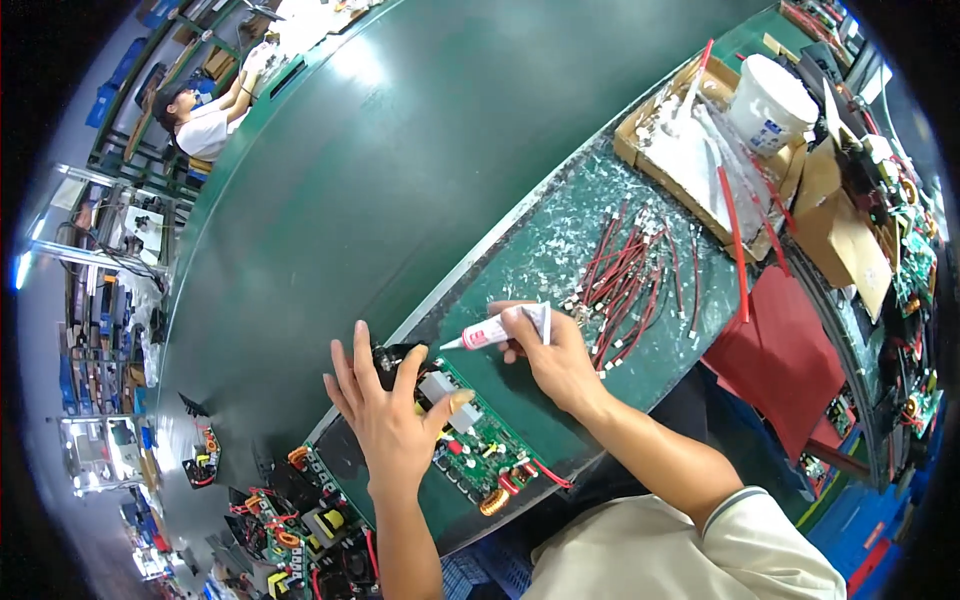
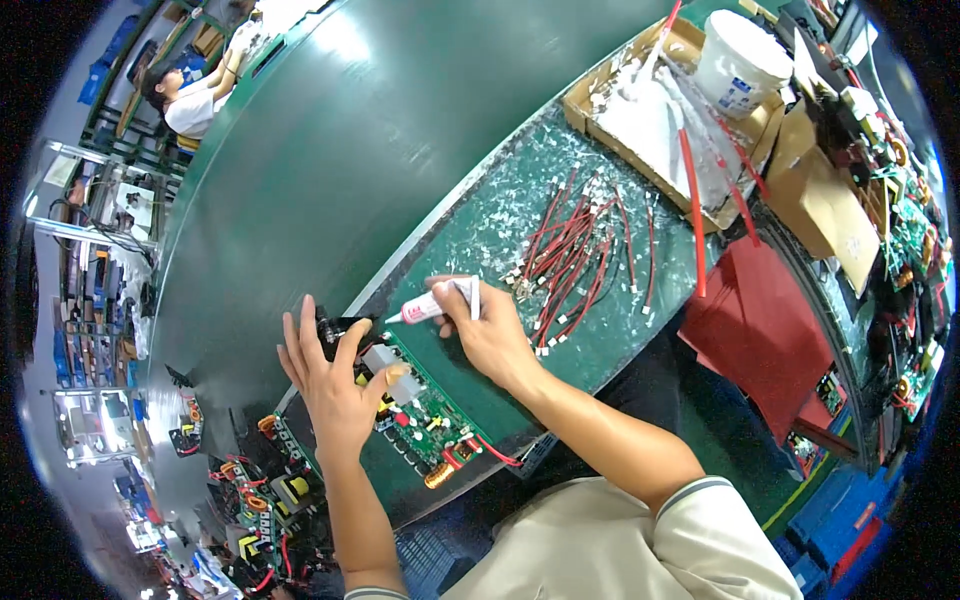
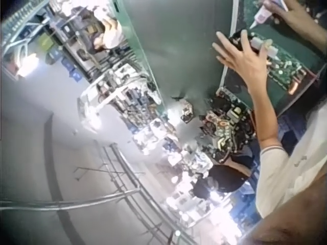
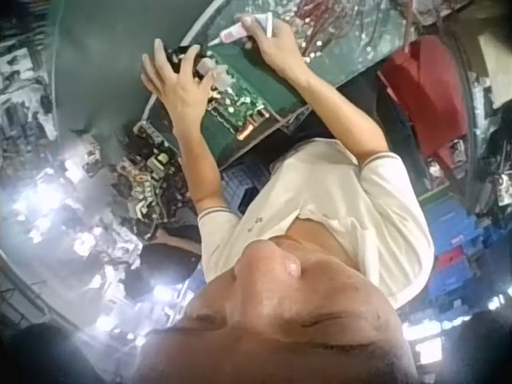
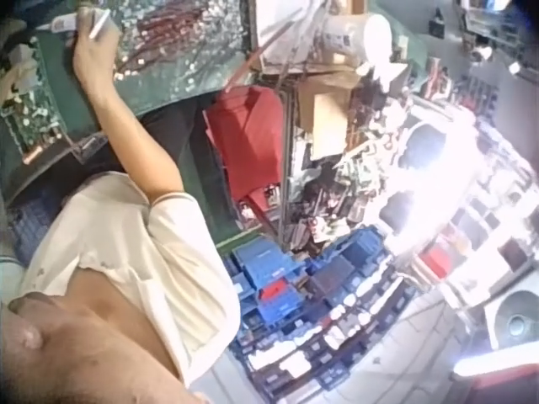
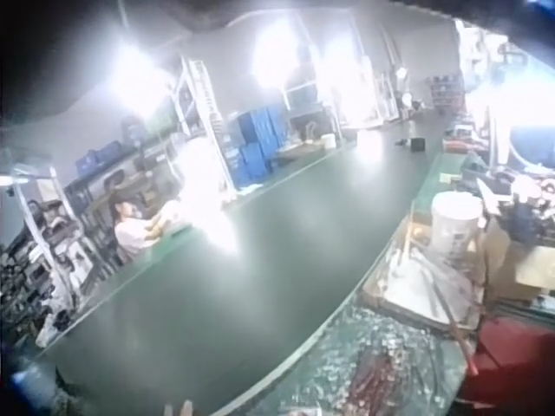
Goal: Assembling electronic components and cooling fans onto circuit boards in a factory production line.
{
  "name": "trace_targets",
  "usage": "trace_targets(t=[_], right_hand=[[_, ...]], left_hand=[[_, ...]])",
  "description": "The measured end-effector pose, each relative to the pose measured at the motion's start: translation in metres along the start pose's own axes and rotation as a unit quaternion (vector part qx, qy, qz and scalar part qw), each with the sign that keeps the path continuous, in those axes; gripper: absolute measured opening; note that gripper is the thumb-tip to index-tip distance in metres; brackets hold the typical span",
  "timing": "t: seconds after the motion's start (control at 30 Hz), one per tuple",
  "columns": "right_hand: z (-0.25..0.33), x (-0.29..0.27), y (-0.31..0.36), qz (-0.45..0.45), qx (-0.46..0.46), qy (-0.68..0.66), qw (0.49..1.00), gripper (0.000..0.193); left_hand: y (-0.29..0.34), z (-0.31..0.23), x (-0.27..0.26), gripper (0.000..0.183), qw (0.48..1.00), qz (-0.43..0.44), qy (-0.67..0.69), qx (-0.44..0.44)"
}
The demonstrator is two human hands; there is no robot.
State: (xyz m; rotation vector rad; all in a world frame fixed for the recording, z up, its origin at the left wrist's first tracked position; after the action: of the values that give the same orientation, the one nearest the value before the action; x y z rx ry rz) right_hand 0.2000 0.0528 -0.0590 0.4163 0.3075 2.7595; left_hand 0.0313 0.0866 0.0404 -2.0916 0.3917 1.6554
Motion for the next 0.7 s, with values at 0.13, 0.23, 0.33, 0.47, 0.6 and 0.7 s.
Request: trace_targets(t=[0.13, 0.23, 0.33, 0.47, 0.6, 0.7], right_hand=[[-0.003, 0.004, 0.004, 0.022, 0.0, 0.034, 0.999, 0.027], [0.005, 0.007, 0.008, 0.019, -0.015, 0.064, 0.998, 0.025], [0.002, 0.012, 0.007, 0.022, -0.023, 0.066, 0.997, 0.024], [0.006, 0.013, 0.007, 0.024, -0.028, 0.077, 0.996, 0.024], [0.009, 0.012, 0.007, 0.016, -0.04, 0.081, 0.996, 0.023], [0.012, 0.012, 0.006, 0.014, -0.047, 0.095, 0.994, 0.022]], left_hand=[[0.001, 0.005, 0.001, 0.06, 1.0, -0.006, 0.004, 0.0], [-0.001, 0.008, 0.006, 0.067, 1.0, -0.009, 0.008, 0.006], [0.002, 0.017, 0.011, 0.082, 0.999, -0.035, 0.011, 0.006], [0.006, 0.019, 0.012, 0.084, 0.999, -0.034, 0.001, -0.012], [0.005, 0.018, 0.013, 0.081, 0.999, -0.036, 0.0, -0.009], [0.005, 0.021, 0.013, 0.082, 0.999, -0.04, 0.006, -0.008]])
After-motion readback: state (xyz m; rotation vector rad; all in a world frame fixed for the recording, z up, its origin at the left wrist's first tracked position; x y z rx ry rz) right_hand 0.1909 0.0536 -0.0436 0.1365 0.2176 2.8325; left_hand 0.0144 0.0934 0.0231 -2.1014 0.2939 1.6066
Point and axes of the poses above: each hand's wrist, its own y-axis away from the middle knuckle, its own x-axis out of the palm, z = x × y, the point moved 6 cm from there along -y, towards the middle knuckle, and after that the axes turned 8 degrees about y, right-handed, at the moved point
